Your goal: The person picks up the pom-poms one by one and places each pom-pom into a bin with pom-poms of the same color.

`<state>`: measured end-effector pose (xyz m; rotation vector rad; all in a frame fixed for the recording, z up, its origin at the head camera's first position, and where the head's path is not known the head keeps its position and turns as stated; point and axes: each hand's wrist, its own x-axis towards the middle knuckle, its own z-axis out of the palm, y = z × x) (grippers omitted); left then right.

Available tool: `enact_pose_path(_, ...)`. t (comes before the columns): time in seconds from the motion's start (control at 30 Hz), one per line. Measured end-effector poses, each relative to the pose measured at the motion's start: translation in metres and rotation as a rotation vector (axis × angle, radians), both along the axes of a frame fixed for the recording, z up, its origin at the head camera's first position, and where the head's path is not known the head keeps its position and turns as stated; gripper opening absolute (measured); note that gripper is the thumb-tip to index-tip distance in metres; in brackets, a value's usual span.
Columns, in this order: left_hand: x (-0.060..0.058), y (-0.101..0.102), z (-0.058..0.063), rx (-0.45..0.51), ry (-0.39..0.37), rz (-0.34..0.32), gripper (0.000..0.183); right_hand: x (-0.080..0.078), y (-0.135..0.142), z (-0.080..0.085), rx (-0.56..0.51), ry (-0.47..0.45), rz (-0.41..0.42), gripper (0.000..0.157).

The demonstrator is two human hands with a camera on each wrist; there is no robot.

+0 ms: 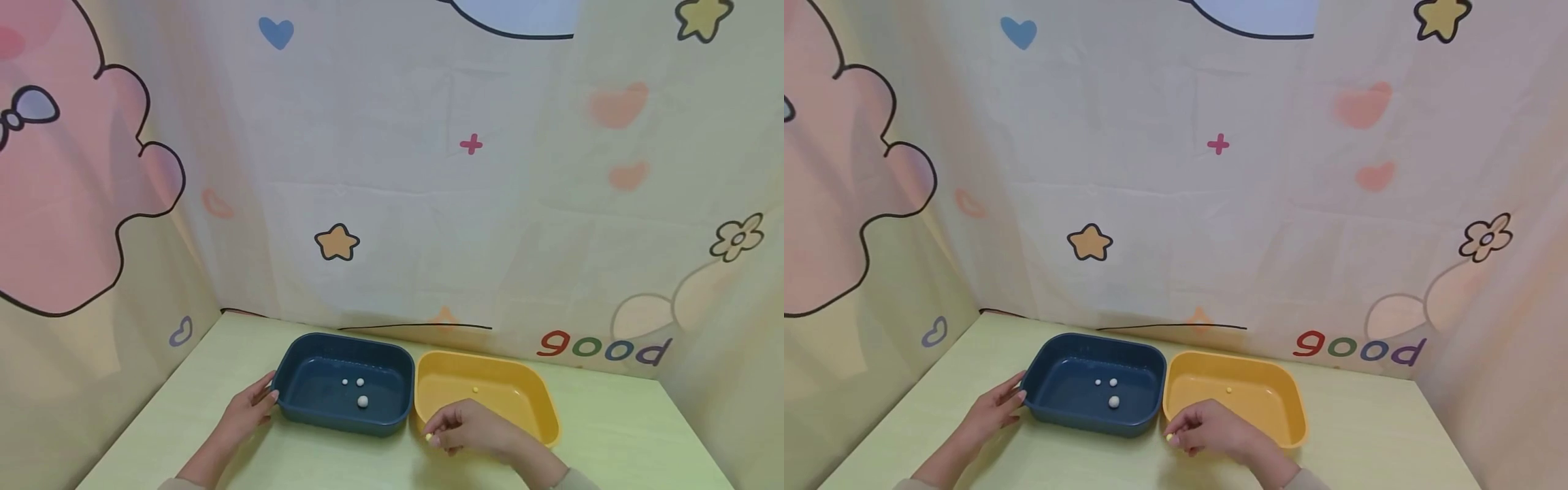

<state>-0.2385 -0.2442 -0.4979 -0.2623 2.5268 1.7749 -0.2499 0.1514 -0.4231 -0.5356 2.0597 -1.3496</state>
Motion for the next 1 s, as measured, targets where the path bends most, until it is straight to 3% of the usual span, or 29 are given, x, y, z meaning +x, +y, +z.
enact_pose_path(0.4, -0.001, -0.001, -0.002, -0.01, 0.007, 0.001, 0.054, -0.052, 0.024, 0.033, 0.126, -0.072, 0.144, 0.036)
enact_pose_path(0.57, -0.001, -0.003, -0.003, -0.014, 0.004, -0.006, 0.054, -0.071, 0.028, 0.04, 0.174, -0.066, 0.143, 0.028)
enact_pose_path(0.7, -0.001, -0.002, -0.002, -0.009, 0.0, -0.003, 0.054, -0.089, 0.034, 0.04, 0.208, -0.068, 0.142, 0.018)
enact_pose_path(0.8, 0.0, -0.002, -0.001, -0.006, -0.001, -0.002, 0.054, -0.102, 0.04, 0.037, 0.217, -0.118, 0.145, 0.015)
enact_pose_path(1.0, -0.002, -0.001, -0.002, 0.02, 0.012, -0.007, 0.055, -0.12, 0.054, 0.022, 0.219, -0.189, 0.071, 0.018)
